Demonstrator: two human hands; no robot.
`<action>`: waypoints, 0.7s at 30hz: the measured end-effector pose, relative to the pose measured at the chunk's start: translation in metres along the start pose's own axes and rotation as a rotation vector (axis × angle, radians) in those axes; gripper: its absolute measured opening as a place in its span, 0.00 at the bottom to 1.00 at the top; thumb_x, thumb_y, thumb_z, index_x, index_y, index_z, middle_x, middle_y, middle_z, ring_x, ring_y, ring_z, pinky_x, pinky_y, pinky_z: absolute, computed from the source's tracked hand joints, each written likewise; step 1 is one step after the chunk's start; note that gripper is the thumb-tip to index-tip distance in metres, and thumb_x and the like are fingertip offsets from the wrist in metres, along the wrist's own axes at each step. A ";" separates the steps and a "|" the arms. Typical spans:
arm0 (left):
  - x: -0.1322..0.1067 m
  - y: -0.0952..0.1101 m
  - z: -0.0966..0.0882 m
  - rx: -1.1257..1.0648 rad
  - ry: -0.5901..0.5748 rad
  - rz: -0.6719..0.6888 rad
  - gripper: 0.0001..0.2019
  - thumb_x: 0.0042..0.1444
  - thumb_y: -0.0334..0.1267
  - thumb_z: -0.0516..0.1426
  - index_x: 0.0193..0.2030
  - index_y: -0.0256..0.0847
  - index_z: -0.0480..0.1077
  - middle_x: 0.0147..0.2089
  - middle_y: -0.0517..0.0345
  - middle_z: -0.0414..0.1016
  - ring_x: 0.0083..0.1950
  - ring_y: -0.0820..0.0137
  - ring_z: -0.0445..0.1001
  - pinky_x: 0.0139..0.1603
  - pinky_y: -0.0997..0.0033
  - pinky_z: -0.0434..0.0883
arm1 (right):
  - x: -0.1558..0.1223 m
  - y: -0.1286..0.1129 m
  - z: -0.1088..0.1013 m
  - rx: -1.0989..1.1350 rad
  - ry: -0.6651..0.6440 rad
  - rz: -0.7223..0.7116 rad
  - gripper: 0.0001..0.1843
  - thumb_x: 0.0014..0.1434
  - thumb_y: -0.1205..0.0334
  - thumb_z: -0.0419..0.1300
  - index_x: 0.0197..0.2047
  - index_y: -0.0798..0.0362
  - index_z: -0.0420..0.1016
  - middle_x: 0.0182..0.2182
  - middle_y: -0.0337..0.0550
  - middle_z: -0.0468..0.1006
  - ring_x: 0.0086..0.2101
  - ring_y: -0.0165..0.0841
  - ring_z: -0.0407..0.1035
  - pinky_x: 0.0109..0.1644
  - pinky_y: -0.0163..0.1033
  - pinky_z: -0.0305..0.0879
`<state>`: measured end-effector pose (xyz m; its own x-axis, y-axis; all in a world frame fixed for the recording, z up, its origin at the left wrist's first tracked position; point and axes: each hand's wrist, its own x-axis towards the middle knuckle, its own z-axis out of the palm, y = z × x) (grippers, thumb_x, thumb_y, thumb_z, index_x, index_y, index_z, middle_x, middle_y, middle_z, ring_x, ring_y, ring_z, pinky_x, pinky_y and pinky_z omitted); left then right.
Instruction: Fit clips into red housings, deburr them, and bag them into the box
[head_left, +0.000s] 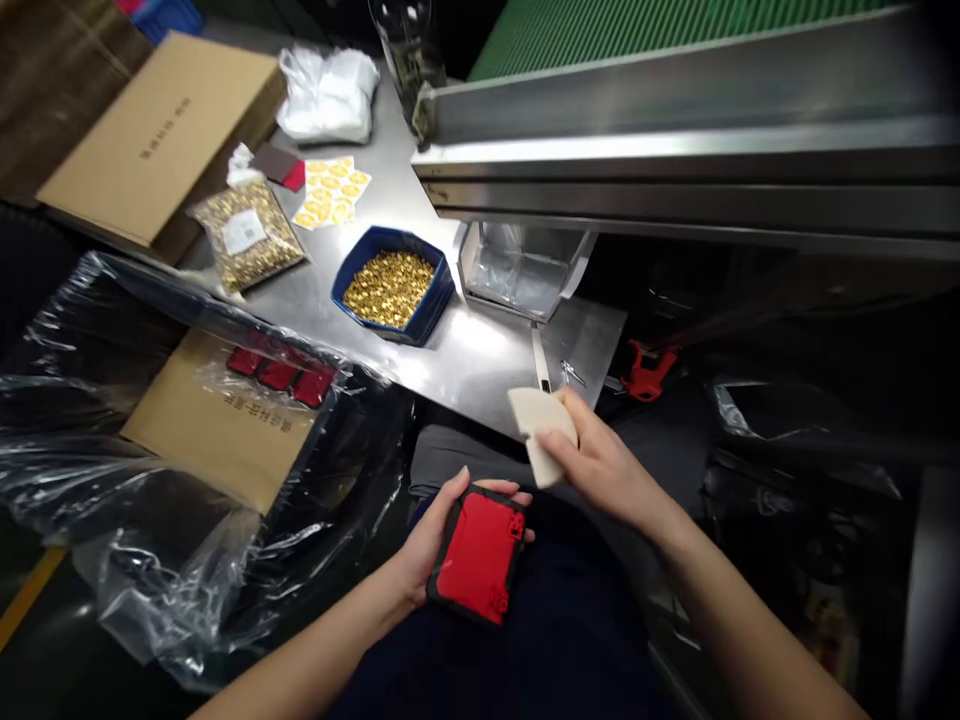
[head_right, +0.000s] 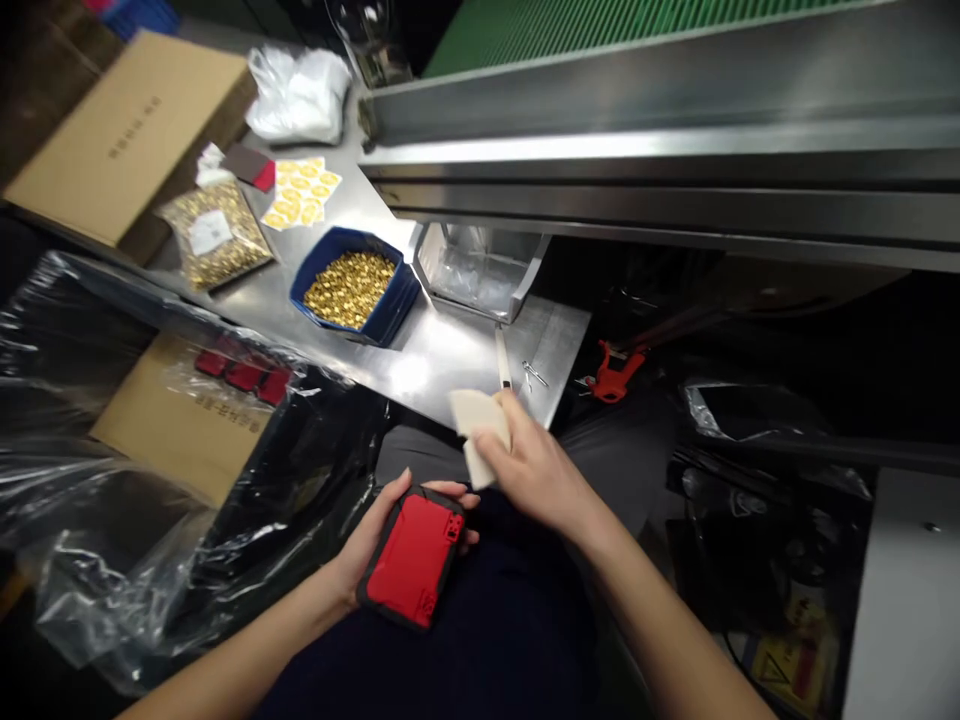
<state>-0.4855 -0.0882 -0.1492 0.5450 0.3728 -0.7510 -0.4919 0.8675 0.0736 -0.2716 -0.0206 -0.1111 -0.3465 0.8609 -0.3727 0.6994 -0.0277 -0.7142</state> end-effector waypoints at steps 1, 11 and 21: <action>-0.003 0.001 -0.001 0.003 -0.006 0.041 0.27 0.65 0.56 0.53 0.55 0.33 0.74 0.57 0.40 0.78 0.48 0.53 0.81 0.52 0.59 0.74 | 0.012 0.005 0.002 -0.036 0.097 0.051 0.18 0.75 0.53 0.42 0.48 0.56 0.67 0.35 0.39 0.77 0.34 0.30 0.74 0.35 0.30 0.63; -0.033 0.009 -0.012 -0.045 0.083 0.199 0.29 0.68 0.54 0.50 0.66 0.34 0.63 0.59 0.35 0.76 0.53 0.47 0.80 0.51 0.56 0.74 | 0.111 -0.021 0.027 -0.200 0.460 0.112 0.26 0.76 0.51 0.39 0.57 0.60 0.70 0.49 0.46 0.73 0.41 0.29 0.75 0.47 0.39 0.69; -0.012 0.017 -0.029 -0.118 0.087 0.166 0.26 0.67 0.53 0.53 0.61 0.31 0.67 0.63 0.33 0.73 0.56 0.47 0.78 0.59 0.50 0.71 | -0.025 0.105 0.037 -0.312 0.651 0.367 0.17 0.72 0.55 0.48 0.50 0.51 0.75 0.40 0.46 0.82 0.33 0.37 0.77 0.33 0.37 0.66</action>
<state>-0.5197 -0.0870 -0.1580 0.3919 0.4732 -0.7890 -0.6490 0.7501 0.1275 -0.2128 -0.0639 -0.1983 0.3054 0.9501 -0.0628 0.8731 -0.3058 -0.3797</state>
